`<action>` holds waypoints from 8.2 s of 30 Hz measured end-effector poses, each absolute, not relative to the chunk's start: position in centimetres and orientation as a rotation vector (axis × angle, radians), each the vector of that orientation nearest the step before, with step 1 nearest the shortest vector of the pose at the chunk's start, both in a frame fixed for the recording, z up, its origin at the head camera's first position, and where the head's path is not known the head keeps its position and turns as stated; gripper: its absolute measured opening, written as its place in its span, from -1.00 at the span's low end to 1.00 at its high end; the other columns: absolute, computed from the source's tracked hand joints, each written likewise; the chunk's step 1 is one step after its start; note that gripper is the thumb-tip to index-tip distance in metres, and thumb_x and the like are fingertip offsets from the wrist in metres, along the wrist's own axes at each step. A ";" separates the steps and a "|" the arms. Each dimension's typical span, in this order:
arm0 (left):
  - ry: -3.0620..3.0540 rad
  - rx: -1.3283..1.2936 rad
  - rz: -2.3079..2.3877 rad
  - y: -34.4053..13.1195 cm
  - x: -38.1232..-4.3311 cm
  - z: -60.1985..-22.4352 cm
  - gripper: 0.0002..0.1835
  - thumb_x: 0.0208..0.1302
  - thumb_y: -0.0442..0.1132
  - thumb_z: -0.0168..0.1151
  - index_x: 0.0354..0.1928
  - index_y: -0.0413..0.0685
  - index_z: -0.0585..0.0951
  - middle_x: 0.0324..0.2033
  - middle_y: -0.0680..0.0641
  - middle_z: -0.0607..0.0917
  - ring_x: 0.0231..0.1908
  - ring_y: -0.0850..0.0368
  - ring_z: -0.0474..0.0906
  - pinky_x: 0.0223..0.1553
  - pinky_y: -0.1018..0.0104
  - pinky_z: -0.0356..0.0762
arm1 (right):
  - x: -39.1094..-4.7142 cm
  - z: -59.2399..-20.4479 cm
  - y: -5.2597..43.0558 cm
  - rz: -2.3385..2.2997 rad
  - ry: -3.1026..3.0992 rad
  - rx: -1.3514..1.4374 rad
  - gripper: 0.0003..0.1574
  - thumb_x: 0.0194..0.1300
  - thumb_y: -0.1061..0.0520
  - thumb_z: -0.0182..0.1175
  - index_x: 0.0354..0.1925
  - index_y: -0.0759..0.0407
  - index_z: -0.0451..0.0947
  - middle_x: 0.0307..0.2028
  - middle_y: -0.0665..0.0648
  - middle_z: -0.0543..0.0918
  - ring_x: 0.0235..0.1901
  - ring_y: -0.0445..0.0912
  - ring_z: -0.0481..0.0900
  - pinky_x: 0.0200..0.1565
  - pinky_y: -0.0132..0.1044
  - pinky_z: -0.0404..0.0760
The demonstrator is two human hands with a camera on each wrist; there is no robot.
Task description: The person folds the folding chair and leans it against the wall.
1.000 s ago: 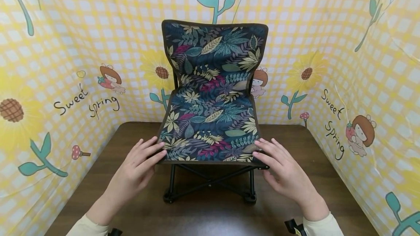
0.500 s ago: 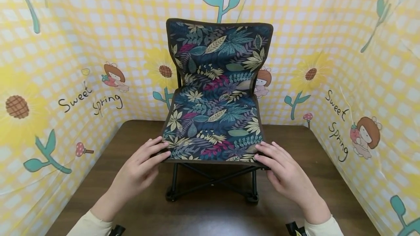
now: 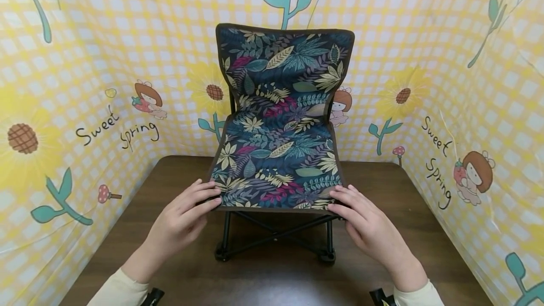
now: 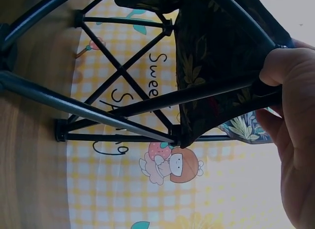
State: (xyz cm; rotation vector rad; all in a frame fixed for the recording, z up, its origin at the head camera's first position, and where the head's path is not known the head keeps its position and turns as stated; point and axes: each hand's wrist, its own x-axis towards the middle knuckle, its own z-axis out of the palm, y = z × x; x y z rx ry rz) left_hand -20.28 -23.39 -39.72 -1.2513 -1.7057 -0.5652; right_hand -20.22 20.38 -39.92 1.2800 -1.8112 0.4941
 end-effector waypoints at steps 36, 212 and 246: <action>-1.665 -1.234 -0.410 -22.7 -19.6 -38.6 -0.71 0.58 -0.38 0.03 -0.01 -0.18 0.77 -0.06 -0.27 0.76 -0.03 -0.32 0.67 0.35 0.00 0.48 | -19.6 -39.2 20.2 0.463 -1.706 1.284 -0.64 0.59 0.27 -0.01 0.05 0.29 0.71 0.03 0.36 0.71 0.04 0.30 0.68 0.35 0.00 0.50; -1.693 -1.239 -0.290 -21.7 -19.6 -34.9 -0.65 0.60 -0.40 -0.05 0.07 -0.15 0.74 0.04 -0.18 0.76 0.05 -0.27 0.68 0.10 -0.10 0.65 | -20.5 -36.3 18.6 0.465 -1.673 1.230 -0.65 0.51 0.32 0.00 0.00 0.34 0.71 -0.01 0.38 0.72 -0.02 0.30 0.69 0.27 0.02 0.57; -1.702 -1.235 -0.275 -21.1 -19.2 -33.5 -0.64 0.60 -0.41 -0.07 0.07 -0.13 0.74 0.04 -0.20 0.75 0.04 -0.30 0.68 0.11 -0.14 0.64 | -20.3 -35.0 18.0 0.461 -1.697 1.223 -0.65 0.54 0.30 0.00 0.02 0.30 0.72 -0.01 0.34 0.72 0.00 0.27 0.69 0.29 -0.04 0.57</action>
